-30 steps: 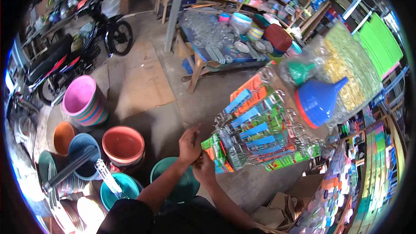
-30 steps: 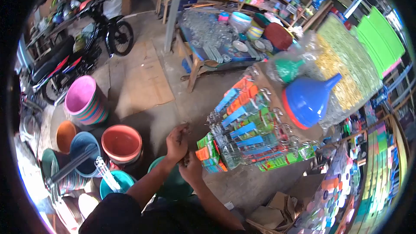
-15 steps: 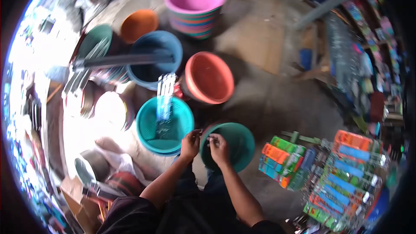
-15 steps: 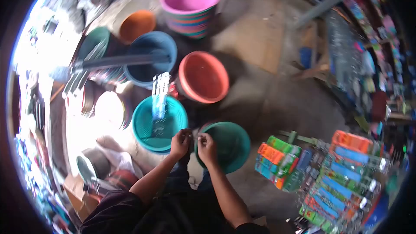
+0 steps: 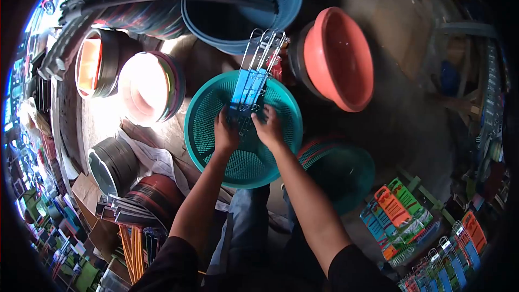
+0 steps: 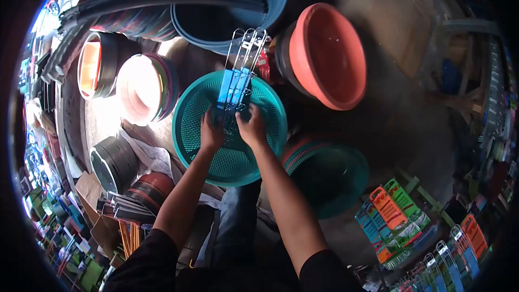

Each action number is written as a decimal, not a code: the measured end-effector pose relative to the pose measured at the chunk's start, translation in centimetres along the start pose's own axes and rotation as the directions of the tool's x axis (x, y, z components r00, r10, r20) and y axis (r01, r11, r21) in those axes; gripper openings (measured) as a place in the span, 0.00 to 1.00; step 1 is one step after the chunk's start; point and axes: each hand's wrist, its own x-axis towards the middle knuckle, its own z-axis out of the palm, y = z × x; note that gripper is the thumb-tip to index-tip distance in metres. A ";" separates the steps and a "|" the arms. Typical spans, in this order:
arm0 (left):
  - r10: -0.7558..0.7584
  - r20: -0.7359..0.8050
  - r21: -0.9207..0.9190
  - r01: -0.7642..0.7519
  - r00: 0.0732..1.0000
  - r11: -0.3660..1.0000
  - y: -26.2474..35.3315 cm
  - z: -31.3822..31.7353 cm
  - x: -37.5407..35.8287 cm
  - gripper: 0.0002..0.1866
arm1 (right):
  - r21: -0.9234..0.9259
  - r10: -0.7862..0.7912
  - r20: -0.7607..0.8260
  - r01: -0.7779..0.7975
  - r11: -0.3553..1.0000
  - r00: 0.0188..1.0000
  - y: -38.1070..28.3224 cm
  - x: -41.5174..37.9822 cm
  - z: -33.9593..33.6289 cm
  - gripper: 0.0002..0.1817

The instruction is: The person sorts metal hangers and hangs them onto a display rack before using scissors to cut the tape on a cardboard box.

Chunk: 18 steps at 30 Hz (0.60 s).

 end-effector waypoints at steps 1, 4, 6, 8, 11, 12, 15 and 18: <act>-0.011 0.007 0.004 0.011 1.000 1.000 -0.6 0.6 0.9 0.23 | -0.001 0.011 0.008 -0.011 1.000 1.000 0.1 0.7 0.7 0.33; -0.098 0.050 -0.115 0.103 0.994 0.988 -1.4 1.4 2.8 0.21 | 0.004 -0.010 -0.015 0.010 1.000 1.000 0.4 1.3 1.7 0.32; -0.154 0.291 -0.154 0.205 0.944 0.966 -1.5 0.8 3.7 0.17 | 0.123 -0.027 0.037 0.022 0.992 0.999 0.4 1.2 2.0 0.31; -0.165 0.261 -0.166 0.213 0.951 0.963 -1.7 0.9 3.5 0.15 | 0.125 -0.027 0.019 0.024 0.992 0.999 0.5 0.6 1.9 0.31; -0.132 0.208 -0.149 0.164 0.969 0.975 -2.1 1.1 2.9 0.12 | 0.110 -0.032 -0.001 0.032 0.993 0.999 1.0 -0.1 1.7 0.31; -0.100 0.187 -0.118 0.123 0.977 0.985 -1.8 0.9 2.7 0.12 | 0.089 -0.030 0.009 0.029 0.996 1.000 0.8 -0.4 1.6 0.31; 0.005 0.086 -0.194 0.011 0.996 0.981 -0.8 0.3 2.2 0.10 | 0.046 -0.022 -0.028 0.023 0.999 0.999 0.3 -0.9 1.6 0.33; -0.003 0.077 -0.173 0.017 0.997 0.985 0.3 -0.7 2.0 0.10 | 0.036 -0.049 -0.072 0.052 0.998 0.996 -0.2 -1.1 1.9 0.31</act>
